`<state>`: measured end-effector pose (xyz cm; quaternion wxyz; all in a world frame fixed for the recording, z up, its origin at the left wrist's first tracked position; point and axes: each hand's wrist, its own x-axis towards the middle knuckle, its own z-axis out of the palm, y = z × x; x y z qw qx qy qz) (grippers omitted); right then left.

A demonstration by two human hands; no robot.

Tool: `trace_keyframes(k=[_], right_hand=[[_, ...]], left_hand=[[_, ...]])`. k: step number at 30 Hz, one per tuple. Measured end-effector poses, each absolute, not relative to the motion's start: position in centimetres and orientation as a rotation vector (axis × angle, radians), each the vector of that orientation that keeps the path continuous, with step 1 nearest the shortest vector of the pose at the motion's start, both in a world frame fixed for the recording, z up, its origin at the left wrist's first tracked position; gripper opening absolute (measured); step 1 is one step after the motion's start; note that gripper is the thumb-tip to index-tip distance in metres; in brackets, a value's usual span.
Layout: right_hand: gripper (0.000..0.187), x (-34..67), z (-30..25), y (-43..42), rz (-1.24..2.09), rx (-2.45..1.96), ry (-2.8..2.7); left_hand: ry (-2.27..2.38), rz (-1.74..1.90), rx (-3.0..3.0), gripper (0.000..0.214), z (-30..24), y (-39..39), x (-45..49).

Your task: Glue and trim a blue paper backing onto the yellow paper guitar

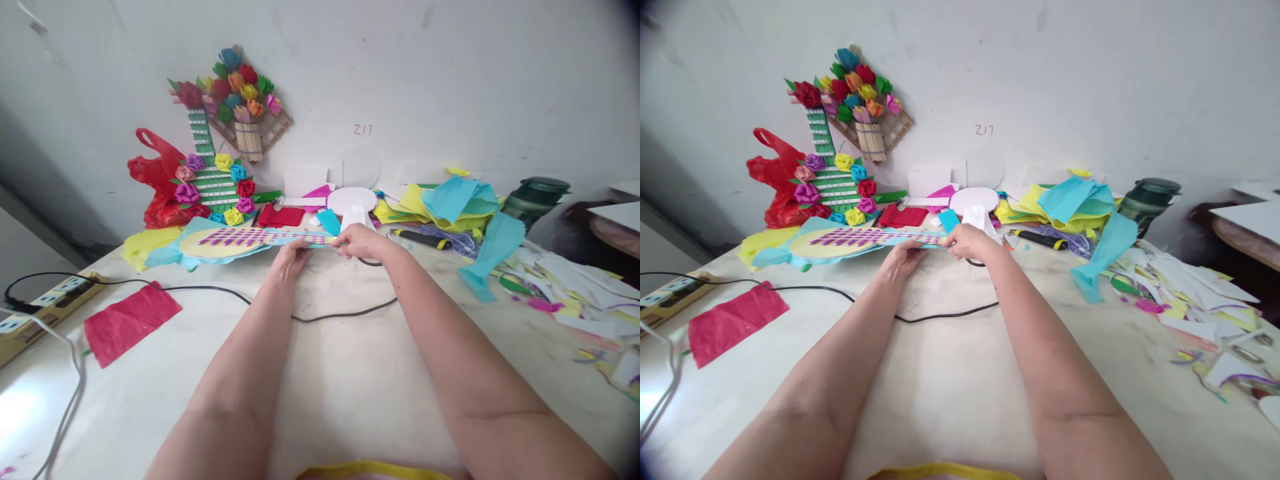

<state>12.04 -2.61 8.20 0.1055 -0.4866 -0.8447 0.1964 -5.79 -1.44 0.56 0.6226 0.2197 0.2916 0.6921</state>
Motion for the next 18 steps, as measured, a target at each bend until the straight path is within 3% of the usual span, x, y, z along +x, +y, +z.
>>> trace_keyframes(k=[18], right_hand=[[0.036, 13.7, 8.1, -2.1, 0.723, -1.423, -2.442]], left_hand=[[0.734, 1.624, 0.449, 0.030, 1.0, -1.7, -5.8]])
